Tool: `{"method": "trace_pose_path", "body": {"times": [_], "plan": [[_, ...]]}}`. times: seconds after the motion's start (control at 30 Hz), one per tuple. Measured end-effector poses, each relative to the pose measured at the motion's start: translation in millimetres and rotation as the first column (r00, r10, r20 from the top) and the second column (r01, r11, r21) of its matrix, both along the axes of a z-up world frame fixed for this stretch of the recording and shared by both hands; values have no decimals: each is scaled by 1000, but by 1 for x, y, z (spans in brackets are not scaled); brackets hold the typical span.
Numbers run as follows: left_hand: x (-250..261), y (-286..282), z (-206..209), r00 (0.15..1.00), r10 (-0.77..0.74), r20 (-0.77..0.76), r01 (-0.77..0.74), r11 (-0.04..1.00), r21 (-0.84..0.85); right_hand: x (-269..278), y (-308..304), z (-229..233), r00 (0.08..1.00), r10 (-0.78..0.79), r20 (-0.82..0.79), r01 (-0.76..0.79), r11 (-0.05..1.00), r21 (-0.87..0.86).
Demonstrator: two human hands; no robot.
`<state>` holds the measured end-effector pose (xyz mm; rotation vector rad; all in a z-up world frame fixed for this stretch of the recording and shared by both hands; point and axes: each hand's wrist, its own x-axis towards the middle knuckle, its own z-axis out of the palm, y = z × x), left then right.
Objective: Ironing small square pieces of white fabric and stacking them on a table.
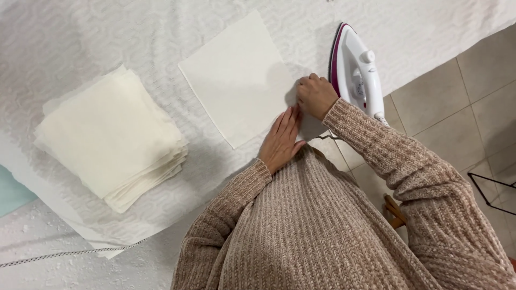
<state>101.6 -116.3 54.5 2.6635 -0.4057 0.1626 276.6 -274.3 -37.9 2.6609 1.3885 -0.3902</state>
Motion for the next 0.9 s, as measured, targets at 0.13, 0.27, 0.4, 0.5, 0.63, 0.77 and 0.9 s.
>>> {"method": "trace_pose_path", "body": {"times": [0.13,0.27,0.4,0.5,0.63,0.77,0.9], "plan": [[1,-1,-2,1000,6,0,-6,1000,-13,0,3,29,999,-9,-42,12,998,64],[1,-3,-10,1000,16,-19,-15,999,35,12,-6,108,968,-88,234,33,973,228],[3,-4,-20,961,-43,-272,69,994,87,34,-38,192,866,-326,379,207,924,322],[-1,-5,-22,966,-48,-256,51,999,6,34,-71,185,843,-506,-183,537,815,219],[-7,-7,-27,958,-54,-283,63,998,22,28,-84,166,649,-659,-381,728,683,59],[-2,-4,-32,1000,10,-3,-10,999,-34,25,-77,170,265,-432,-862,921,379,93],[-4,-5,-36,1000,11,-22,-12,998,-53,19,-82,197,671,-512,-535,565,821,-78]]}}
